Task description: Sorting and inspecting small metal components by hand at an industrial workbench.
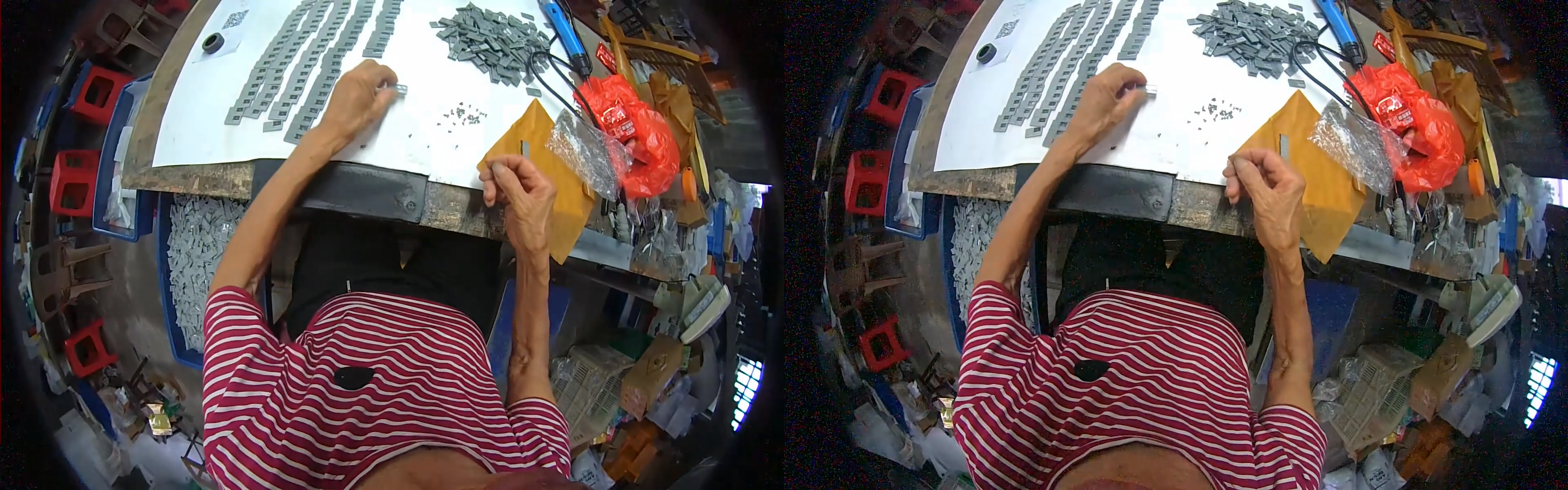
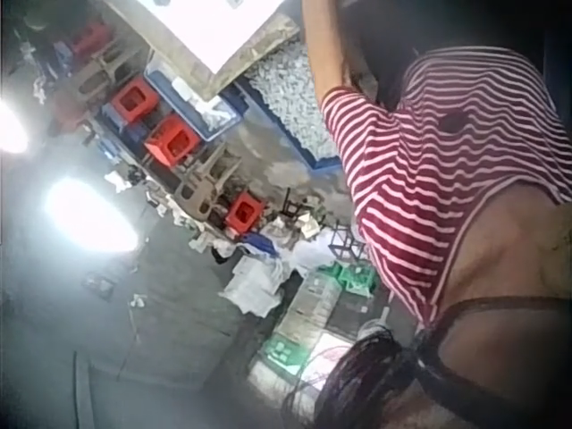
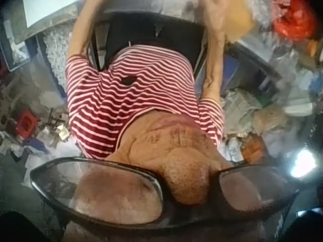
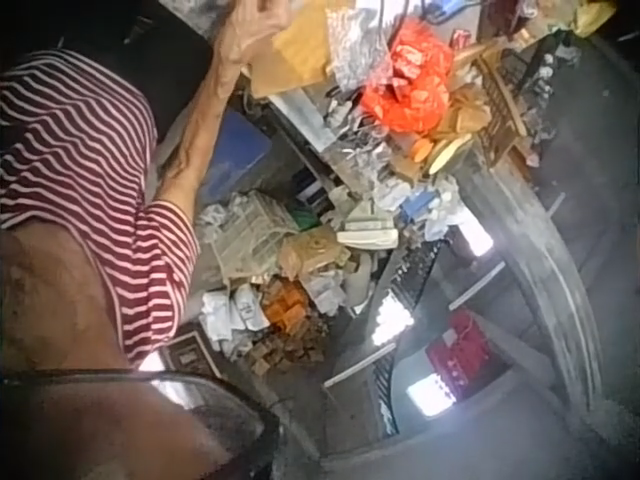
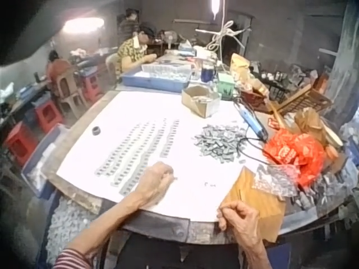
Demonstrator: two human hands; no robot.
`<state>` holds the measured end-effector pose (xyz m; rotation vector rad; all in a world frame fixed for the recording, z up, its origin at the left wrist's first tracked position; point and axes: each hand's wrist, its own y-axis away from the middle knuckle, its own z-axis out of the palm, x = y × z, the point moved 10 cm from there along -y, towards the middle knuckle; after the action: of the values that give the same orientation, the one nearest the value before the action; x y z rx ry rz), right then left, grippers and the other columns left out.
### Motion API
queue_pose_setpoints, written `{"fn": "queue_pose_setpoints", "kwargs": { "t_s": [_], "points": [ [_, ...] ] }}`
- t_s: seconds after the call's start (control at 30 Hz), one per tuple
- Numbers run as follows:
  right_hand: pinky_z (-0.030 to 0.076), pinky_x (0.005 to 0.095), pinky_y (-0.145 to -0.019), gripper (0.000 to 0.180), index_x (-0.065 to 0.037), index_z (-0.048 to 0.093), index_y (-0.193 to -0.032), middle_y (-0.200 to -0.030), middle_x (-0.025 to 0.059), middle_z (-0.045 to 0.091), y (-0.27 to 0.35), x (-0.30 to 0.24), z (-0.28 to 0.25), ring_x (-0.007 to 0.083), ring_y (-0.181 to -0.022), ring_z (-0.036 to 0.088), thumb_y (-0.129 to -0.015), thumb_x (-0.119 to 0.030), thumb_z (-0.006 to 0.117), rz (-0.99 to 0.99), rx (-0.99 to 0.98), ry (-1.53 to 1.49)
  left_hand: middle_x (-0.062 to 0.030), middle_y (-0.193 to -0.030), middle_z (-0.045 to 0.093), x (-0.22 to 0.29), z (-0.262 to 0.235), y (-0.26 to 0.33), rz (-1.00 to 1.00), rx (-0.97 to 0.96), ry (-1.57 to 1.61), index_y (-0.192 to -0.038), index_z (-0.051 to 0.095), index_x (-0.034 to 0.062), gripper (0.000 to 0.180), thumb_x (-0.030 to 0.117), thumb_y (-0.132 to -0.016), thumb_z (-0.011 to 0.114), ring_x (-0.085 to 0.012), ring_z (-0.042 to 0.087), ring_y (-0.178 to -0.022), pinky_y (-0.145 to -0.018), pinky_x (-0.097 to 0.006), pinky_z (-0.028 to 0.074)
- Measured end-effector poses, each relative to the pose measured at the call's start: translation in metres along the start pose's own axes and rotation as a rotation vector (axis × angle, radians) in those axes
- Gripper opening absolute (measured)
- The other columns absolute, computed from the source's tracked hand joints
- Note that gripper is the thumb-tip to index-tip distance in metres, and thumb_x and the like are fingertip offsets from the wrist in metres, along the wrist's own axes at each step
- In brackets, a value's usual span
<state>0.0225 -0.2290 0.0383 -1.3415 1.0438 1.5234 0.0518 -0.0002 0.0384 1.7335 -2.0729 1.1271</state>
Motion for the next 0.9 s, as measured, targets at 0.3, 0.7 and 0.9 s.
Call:
{"fn": "queue_pose_setpoints", "kwargs": {
  "t_s": [0.3,0.7,0.9],
  "points": [
    [0.042,0.0213,-0.051,0.011,0.005,0.057,-0.089,-0.074,0.0077,0.059,0.024,0.003,-0.009,0.0091,-0.056,0.052,-0.085,-0.004,0.052,0.055,-0.022,0.027,-0.0107,-0.08,0.056,-0.012,-0.013,-0.007,0.057,0.026,-0.182,-0.085,0.061,-0.0004,0.014,0.008,-0.075,0.062,-0.0215,0.055,-0.07,-0.065,-0.031,0.045],
    [0.043,0.0209,-0.05,0.01,0.006,0.056,-0.091,-0.075,0.0092,0.058,0.053,-0.012,-0.025,0.0102,-0.056,0.052,-0.085,-0.001,0.051,0.061,-0.035,0.039,-0.0108,-0.078,0.058,-0.015,-0.011,-0.013,0.024,0.003,-0.191,-0.083,0.061,-0.0006,0.011,0.005,-0.074,0.061,-0.0218,0.058,-0.067,-0.061,-0.03,0.047],
    [0.043,0.0211,-0.05,0.01,0.006,0.056,-0.091,-0.074,0.0082,0.058,0.056,-0.02,-0.044,0.0097,-0.055,0.052,-0.085,-0.001,0.051,0.054,0.002,0.103,-0.0113,-0.077,0.06,-0.027,-0.018,-0.023,0.016,0.06,-0.291,-0.081,0.061,-0.0003,0.01,0.002,-0.072,0.062,-0.0216,0.059,-0.065,-0.06,-0.03,0.047]
  ]
}}
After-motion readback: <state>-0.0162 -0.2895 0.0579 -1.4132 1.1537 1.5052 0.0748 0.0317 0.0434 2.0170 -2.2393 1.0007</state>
